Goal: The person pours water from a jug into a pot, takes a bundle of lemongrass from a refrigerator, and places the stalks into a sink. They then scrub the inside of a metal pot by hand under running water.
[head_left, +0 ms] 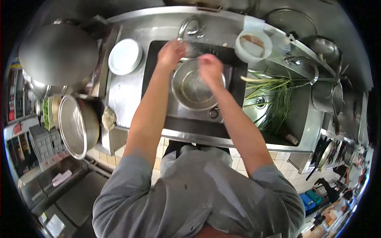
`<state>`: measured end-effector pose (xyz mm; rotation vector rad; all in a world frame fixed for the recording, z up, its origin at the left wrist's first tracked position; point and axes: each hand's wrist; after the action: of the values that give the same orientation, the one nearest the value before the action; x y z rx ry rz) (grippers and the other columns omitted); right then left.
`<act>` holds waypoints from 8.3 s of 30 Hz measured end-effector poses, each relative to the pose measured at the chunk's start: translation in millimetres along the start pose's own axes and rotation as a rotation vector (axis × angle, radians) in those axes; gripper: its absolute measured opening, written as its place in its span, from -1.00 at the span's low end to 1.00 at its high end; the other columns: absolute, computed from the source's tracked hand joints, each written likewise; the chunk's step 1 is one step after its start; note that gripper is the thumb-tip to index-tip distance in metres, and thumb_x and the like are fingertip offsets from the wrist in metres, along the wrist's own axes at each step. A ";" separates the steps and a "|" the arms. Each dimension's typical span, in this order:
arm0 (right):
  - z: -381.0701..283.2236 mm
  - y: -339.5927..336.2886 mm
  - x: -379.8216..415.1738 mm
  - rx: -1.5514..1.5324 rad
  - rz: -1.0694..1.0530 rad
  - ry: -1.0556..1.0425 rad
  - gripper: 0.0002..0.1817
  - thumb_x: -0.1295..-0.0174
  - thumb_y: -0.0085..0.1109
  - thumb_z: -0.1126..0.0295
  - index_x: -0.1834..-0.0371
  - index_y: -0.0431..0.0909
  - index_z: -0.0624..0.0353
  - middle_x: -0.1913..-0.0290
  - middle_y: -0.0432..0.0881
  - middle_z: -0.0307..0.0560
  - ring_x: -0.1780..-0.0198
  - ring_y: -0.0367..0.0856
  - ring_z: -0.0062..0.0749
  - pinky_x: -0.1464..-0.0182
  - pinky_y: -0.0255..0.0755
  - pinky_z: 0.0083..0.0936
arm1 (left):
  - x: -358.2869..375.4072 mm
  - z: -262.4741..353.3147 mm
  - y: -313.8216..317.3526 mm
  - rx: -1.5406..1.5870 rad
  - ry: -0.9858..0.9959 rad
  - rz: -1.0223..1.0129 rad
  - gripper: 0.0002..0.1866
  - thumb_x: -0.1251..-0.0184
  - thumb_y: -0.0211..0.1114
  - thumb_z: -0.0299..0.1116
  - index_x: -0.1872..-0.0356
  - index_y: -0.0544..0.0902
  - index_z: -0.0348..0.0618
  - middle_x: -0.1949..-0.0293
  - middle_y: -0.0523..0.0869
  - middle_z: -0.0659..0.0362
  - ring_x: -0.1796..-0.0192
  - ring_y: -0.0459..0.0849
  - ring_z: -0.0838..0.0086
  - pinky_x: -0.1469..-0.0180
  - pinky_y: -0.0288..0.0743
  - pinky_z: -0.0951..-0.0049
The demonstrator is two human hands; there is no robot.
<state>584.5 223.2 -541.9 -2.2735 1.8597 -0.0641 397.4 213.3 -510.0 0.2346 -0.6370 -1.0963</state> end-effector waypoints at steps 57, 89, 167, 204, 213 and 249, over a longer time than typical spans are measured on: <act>222.0 -0.5 53.1 1.493 -1.070 0.186 -0.63 -0.36 0.11 0.28 -0.11 0.72 0.18 -0.17 0.71 0.14 -0.15 0.70 0.14 -0.23 0.51 0.04 | 19.2 -164.3 -120.8 -1.419 0.102 0.307 -0.57 -0.34 0.28 -0.45 -0.25 0.64 -0.12 -0.34 0.48 -0.04 -0.38 0.43 0.01 -0.38 0.45 0.10; 172.6 62.5 112.4 0.431 -0.970 0.647 -0.54 -0.45 0.00 0.11 0.03 0.77 0.26 -0.13 0.72 0.19 -0.17 0.69 0.10 -0.23 0.50 0.01 | 10.2 -175.8 -93.0 -1.415 0.132 0.387 -0.54 -0.26 0.28 -0.48 -0.23 0.62 -0.14 -0.38 0.39 -0.08 -0.41 0.35 -0.07 -0.38 0.43 0.00; 232.5 25.8 117.1 1.313 -1.133 0.441 -0.71 -0.41 0.06 0.32 0.07 0.76 0.22 0.01 0.75 0.26 -0.01 0.76 0.10 -0.15 0.58 -0.09 | 66.3 -154.8 -135.8 -1.591 -0.235 0.266 -0.57 -0.37 0.32 -0.22 -0.26 0.65 0.22 -0.10 0.60 -0.08 -0.16 0.68 -0.03 -0.22 0.60 0.08; 241.1 65.5 149.9 1.004 -0.824 0.625 -0.36 -0.57 -0.21 0.11 -0.66 0.05 -0.01 -0.68 0.01 0.16 -0.55 0.27 0.17 -0.56 0.21 0.00 | 63.1 -157.6 -127.8 -1.637 -0.214 0.283 -0.58 -0.37 0.33 -0.23 -0.26 0.64 0.18 -0.11 0.61 -0.10 -0.16 0.68 -0.02 -0.20 0.60 0.07; 191.8 73.0 141.5 0.742 -0.754 0.824 -0.35 -0.54 -0.18 -0.17 -0.50 0.39 -0.02 -0.51 0.39 0.21 -0.52 0.34 0.11 -0.58 0.10 -0.08 | 59.7 -155.5 -126.0 -1.627 -0.258 0.259 -0.57 -0.35 0.35 -0.24 -0.25 0.64 0.21 -0.10 0.61 -0.09 -0.15 0.69 -0.03 -0.19 0.61 0.07; 246.2 73.5 92.0 1.091 -1.188 0.754 -0.48 -0.53 -0.20 0.33 -0.52 0.27 0.21 -0.45 0.45 0.21 -0.37 0.51 0.21 -0.51 0.26 0.02 | 61.8 -151.6 -125.1 -1.616 -0.269 0.253 -0.59 -0.41 0.29 -0.29 -0.27 0.63 0.21 -0.18 0.57 -0.07 -0.18 0.66 -0.03 -0.20 0.62 0.08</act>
<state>572.3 151.7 -805.0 -2.0984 0.0557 -1.7211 410.9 82.5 -668.6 -1.3571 0.1338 -1.0991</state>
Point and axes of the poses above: each hand's wrist, its own x-axis away from the middle knuckle, its own y-axis out of the palm, z = x × y
